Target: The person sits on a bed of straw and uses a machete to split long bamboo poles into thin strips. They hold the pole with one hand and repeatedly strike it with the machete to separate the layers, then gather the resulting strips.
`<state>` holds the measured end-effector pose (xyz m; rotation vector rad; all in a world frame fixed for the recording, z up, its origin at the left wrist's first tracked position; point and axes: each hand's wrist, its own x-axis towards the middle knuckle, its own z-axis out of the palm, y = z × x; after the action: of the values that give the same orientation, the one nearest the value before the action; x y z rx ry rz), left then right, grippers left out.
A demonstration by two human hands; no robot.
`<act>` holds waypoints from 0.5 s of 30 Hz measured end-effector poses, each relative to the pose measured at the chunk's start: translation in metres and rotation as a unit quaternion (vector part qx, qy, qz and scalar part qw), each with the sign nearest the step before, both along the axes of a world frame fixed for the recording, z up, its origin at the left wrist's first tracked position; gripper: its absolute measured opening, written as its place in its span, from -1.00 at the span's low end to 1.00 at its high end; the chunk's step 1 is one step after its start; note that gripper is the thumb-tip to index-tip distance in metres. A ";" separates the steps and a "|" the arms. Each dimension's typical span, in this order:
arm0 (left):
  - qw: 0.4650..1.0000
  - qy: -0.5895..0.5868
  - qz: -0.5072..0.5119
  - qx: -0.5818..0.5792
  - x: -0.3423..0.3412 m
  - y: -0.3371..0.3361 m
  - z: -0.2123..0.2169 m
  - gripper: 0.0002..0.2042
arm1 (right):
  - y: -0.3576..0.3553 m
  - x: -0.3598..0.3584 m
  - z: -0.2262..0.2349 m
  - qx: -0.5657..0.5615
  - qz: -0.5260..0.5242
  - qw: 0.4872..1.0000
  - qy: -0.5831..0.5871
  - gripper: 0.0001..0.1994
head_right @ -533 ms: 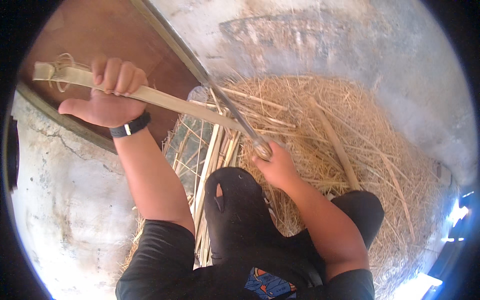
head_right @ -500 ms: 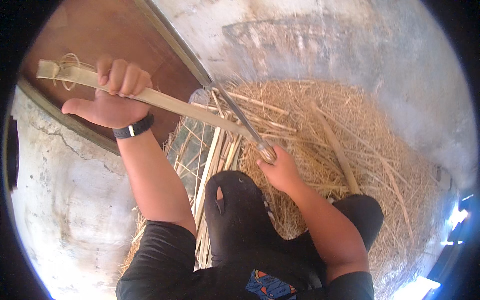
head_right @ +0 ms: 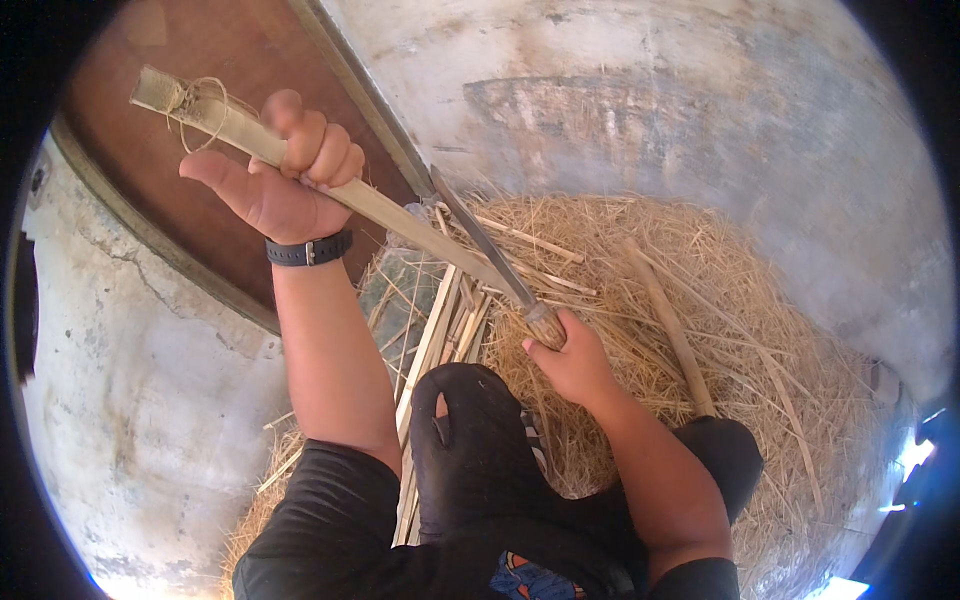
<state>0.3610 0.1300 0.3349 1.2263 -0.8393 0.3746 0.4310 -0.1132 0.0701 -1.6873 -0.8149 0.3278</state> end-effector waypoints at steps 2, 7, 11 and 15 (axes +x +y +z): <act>1.000 0.016 0.017 -0.013 0.004 -0.003 -0.003 -0.18 | -0.006 0.000 0.014 -0.062 0.013 0.995 0.079 -0.60; 0.969 0.066 0.223 -0.084 -0.004 -0.012 0.000 -0.28 | -0.005 0.001 0.001 -0.075 0.006 0.996 0.049 -0.59; 0.915 0.034 0.388 -0.108 0.003 -0.016 0.004 -0.35 | 0.023 -0.019 0.002 -0.008 -0.029 1.000 0.010 -0.58; 0.894 0.009 0.433 -0.115 0.010 -0.015 0.001 -0.42 | 0.039 -0.031 -0.015 -0.069 -0.014 0.991 0.117 -0.62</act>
<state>0.3709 0.1149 0.3360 1.3213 -0.1676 1.1471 0.4001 -0.0739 0.0548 -1.7468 -0.6052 0.5613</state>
